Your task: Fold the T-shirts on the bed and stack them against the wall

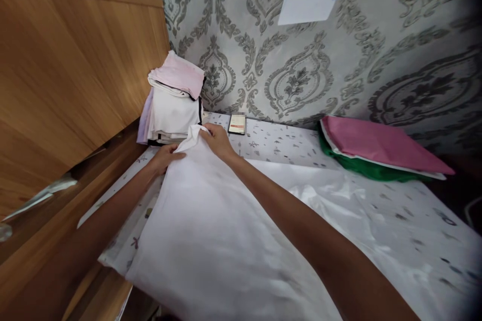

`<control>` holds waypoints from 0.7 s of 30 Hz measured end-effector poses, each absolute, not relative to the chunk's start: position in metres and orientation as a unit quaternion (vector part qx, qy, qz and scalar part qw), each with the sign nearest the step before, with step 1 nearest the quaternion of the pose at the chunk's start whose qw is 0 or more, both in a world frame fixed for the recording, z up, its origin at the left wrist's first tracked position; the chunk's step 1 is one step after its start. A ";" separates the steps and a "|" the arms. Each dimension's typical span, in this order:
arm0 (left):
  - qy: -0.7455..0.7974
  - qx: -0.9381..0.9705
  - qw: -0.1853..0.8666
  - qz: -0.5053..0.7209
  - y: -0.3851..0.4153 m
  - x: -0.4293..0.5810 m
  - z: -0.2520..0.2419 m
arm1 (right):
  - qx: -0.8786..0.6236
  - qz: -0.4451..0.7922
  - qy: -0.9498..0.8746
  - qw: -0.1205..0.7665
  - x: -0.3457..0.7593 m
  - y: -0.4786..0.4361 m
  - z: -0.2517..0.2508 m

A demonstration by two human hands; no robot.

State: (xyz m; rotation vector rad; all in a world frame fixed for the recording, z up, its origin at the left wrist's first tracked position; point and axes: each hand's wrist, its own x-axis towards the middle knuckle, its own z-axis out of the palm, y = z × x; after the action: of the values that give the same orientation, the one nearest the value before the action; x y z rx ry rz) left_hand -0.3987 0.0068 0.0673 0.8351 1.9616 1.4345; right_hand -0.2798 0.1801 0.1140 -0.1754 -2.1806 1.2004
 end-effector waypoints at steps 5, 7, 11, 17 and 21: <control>0.805 0.341 0.176 0.452 0.001 -0.403 0.069 | -0.052 0.465 -0.829 0.307 -0.279 0.179 0.116; 0.834 0.351 0.132 0.405 -0.003 -0.402 0.072 | -0.046 0.467 -0.830 0.303 -0.277 0.173 0.114; 0.877 0.359 0.067 0.312 -0.010 -0.399 0.076 | -0.029 0.444 -0.850 0.281 -0.265 0.150 0.096; 0.906 0.346 0.037 0.238 -0.011 -0.405 0.076 | 0.042 0.328 -0.924 0.190 -0.241 0.108 0.053; 0.904 0.348 0.045 0.245 -0.011 -0.411 0.076 | 0.048 0.319 -0.928 0.187 -0.239 0.101 0.045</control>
State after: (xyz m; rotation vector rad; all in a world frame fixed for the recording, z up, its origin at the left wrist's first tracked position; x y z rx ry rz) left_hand -0.4111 -0.0108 0.0759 1.0641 2.7613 0.7475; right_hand -0.2388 0.1008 0.0452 0.1353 -2.6125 0.8968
